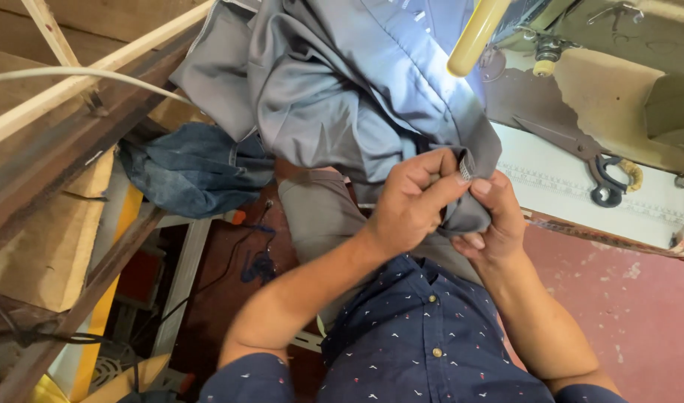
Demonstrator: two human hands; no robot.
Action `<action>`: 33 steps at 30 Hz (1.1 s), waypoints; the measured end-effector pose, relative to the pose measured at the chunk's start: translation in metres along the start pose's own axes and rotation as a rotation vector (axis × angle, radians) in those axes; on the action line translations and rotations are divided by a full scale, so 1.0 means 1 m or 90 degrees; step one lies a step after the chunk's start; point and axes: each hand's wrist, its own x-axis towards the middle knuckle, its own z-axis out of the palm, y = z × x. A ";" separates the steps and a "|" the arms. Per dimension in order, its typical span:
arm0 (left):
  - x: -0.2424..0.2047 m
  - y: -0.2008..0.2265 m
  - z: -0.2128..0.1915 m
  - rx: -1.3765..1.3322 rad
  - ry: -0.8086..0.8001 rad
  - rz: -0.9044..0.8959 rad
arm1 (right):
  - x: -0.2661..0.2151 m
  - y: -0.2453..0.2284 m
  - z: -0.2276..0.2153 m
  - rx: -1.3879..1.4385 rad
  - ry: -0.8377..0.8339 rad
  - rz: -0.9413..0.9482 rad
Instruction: Trimming threads and folding the waistband of a grey garment at a sewing workstation
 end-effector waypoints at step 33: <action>0.003 0.011 -0.017 0.602 0.029 0.195 | 0.031 0.012 -0.078 -0.255 0.088 -0.042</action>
